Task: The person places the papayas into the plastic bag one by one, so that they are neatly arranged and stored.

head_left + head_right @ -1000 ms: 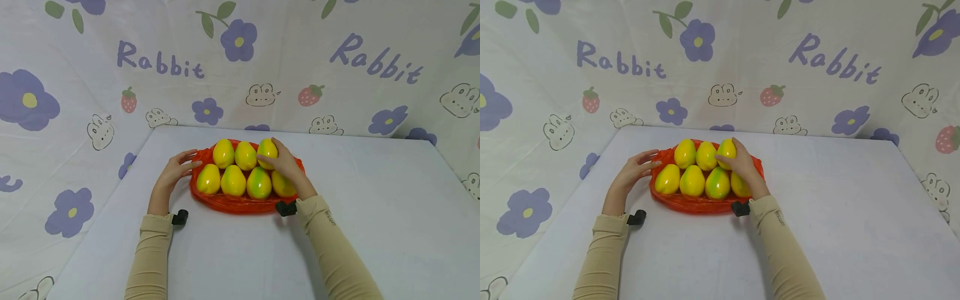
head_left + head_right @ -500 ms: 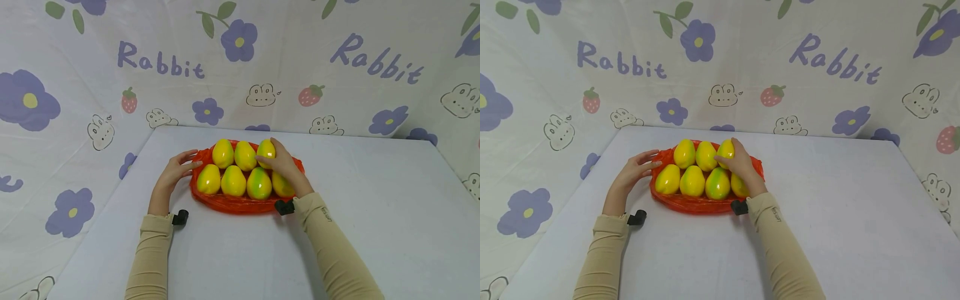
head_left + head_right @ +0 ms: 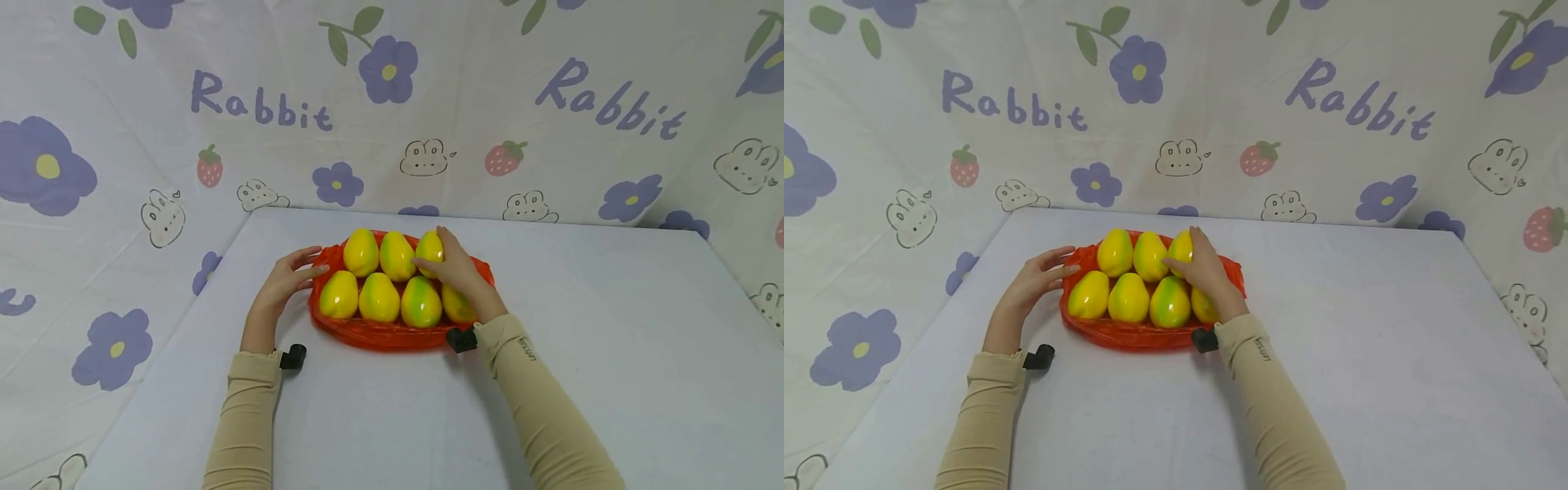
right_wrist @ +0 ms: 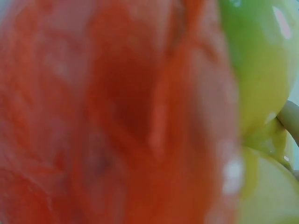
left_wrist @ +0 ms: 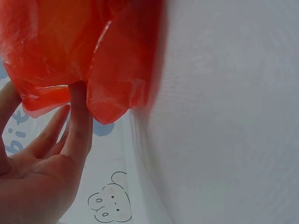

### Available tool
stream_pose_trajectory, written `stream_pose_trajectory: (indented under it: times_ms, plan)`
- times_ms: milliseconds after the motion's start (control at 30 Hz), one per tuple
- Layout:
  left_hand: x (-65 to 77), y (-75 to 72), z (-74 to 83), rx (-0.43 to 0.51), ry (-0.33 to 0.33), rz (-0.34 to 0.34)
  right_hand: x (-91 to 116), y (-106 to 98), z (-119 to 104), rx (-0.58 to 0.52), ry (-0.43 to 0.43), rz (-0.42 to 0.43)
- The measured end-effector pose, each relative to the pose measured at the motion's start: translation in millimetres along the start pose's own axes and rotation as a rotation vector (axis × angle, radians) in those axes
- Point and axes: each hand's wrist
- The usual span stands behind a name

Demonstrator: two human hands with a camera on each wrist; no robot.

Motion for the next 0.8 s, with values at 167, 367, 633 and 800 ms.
stream_pose_trajectory:
  times_ms: [167, 367, 633, 800]
  plan:
    - [-0.5, -1.6, -1.2, 0.011, -0.004, -0.002, 1.8, -0.3, -1.3, 0.027, -0.019, 0.004]
    - [-3.5, -2.9, -2.9, 0.011, -0.010, 0.001, 3.8, -1.6, -1.2, 0.004, -0.036, 0.052]
    - [-13.9, -8.0, -15.6, 0.008, 0.008, 0.006, 10.8, -7.8, -2.0, -0.018, -0.065, 0.093]
    - [-17.4, -11.4, -23.9, -0.020, 0.021, 0.031, 19.7, -17.8, -0.5, -0.031, -0.079, 0.119]
Point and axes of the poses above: each hand's wrist, its own x-axis away from the middle knuckle, its own y-axis out of the palm, z = x × y, and after that the axes turned 14 degrees about -z, right-handed
